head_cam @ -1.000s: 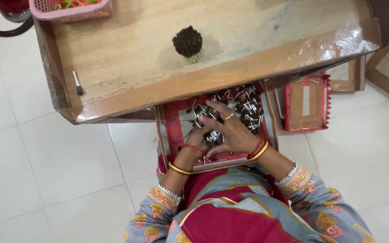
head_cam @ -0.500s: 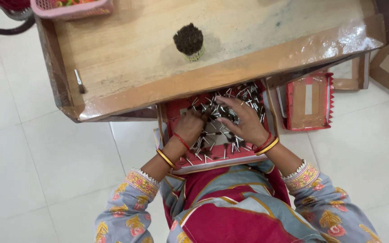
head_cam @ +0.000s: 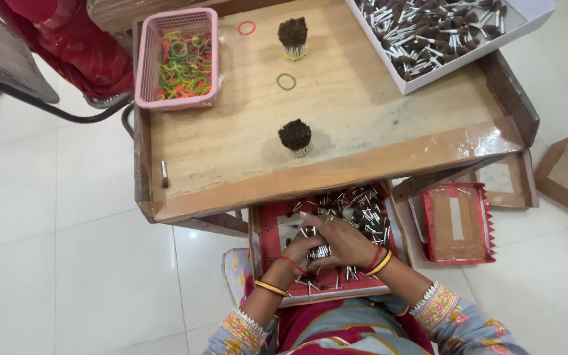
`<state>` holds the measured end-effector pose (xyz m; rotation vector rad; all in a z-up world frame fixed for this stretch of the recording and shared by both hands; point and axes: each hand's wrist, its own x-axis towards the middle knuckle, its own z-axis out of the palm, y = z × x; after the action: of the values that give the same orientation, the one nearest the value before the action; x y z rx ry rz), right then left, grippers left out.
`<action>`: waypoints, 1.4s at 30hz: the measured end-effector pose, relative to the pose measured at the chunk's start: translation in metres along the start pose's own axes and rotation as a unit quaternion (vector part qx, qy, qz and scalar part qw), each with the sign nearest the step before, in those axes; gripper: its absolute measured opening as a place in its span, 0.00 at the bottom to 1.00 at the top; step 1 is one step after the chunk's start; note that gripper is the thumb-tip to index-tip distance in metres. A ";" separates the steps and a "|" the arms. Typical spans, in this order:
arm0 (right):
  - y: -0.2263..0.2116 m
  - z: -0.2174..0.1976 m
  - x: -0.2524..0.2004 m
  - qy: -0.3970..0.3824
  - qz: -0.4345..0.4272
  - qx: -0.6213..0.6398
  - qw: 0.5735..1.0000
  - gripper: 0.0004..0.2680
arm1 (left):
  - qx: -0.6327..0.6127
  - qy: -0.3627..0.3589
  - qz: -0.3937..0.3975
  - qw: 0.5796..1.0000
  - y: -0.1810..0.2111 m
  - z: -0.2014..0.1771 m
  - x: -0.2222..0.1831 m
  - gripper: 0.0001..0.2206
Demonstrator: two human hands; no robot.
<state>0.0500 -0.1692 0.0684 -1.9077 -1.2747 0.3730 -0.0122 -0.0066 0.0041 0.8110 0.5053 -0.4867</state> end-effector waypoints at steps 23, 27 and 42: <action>-0.011 -0.016 -0.004 0.084 0.082 0.064 0.991 0.12 | 0.236 0.053 0.222 0.944 0.023 0.033 -0.043 0.37; -0.011 -0.013 -0.005 0.194 0.080 0.065 0.976 0.08 | 0.231 0.037 0.312 0.921 0.004 0.016 -0.027 0.34; -0.012 -0.010 0.007 -0.021 -0.037 -0.027 0.999 0.33 | -0.099 -0.090 0.052 0.990 -0.018 -0.005 -0.015 0.28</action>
<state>0.0518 -0.1650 0.0847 -1.8999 -1.3918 0.3462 -0.0356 -0.0103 -0.0004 0.5922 0.3364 -0.4018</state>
